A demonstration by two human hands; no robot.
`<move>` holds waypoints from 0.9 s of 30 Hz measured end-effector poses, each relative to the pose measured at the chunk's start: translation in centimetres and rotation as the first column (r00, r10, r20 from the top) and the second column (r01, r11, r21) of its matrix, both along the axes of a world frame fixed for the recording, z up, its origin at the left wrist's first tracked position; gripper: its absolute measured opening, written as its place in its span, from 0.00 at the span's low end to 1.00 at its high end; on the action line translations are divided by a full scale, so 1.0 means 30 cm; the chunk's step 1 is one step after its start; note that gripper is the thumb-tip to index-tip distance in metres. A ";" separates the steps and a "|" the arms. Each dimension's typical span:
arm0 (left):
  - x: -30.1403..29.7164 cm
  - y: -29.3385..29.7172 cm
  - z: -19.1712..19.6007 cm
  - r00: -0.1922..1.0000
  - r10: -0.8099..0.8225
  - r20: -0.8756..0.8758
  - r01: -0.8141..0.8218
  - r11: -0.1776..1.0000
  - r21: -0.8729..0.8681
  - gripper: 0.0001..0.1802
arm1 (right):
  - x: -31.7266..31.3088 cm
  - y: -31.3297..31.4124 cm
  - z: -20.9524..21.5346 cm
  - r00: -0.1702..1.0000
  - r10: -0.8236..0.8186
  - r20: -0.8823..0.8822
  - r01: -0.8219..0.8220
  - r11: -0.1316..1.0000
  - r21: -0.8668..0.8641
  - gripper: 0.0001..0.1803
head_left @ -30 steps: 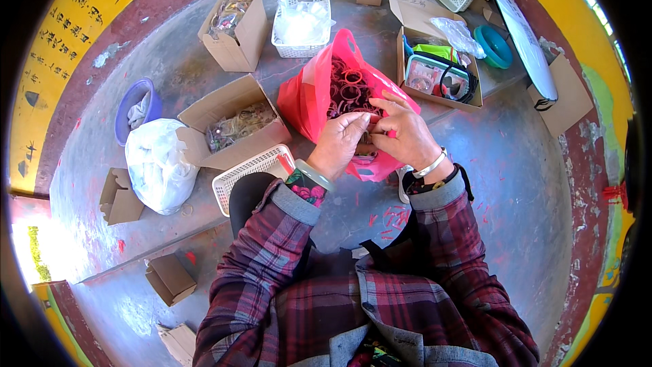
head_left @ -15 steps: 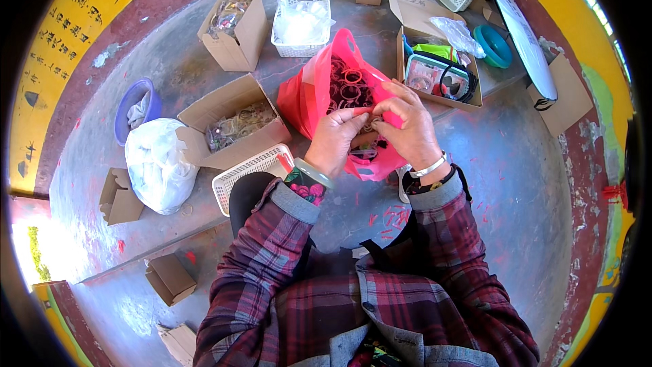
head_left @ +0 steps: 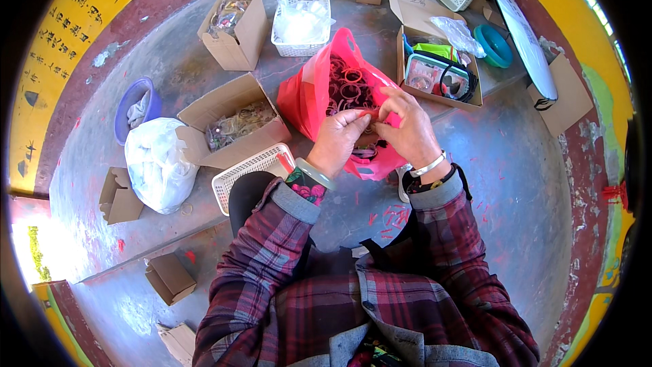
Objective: The person sits on the floor and sorts through a pile of hair ties in a pink plastic bag. They pick up individual hair ties, separate them from tangled clumps, and place them into a white plastic basket. The person handles the items one by one, occasionally picking up small pieces from the floor.
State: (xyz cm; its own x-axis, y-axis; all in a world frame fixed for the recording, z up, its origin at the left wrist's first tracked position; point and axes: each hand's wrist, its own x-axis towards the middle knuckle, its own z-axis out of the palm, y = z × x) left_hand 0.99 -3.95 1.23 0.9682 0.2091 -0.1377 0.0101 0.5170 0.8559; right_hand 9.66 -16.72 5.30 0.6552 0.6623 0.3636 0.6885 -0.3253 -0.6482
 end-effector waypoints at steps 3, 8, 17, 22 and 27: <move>0.000 0.006 0.002 0.998 0.036 0.046 -0.030 0.993 -0.116 0.10 | -0.011 0.022 0.005 0.942 -0.030 -0.333 0.081 0.987 0.139 0.07; -0.002 0.004 0.017 0.994 0.068 0.081 -0.051 0.980 -0.194 0.08 | 0.004 0.009 -0.045 0.715 0.158 -0.681 0.076 0.951 0.299 0.07; -0.002 0.007 0.014 0.995 0.069 0.072 -0.051 0.973 -0.226 0.08 | 0.015 -0.001 -0.066 0.582 0.266 -0.768 0.217 0.860 0.462 0.05; -0.003 0.008 0.019 0.994 0.071 0.081 -0.041 0.943 -0.329 0.08 | 0.011 0.004 -0.066 0.460 0.321 -0.828 0.321 0.809 0.493 0.06; 0.000 0.006 0.029 0.996 0.062 0.068 -0.040 0.955 -0.294 0.07 | 0.007 0.007 -0.063 0.507 0.300 -0.808 0.323 0.803 0.501 0.06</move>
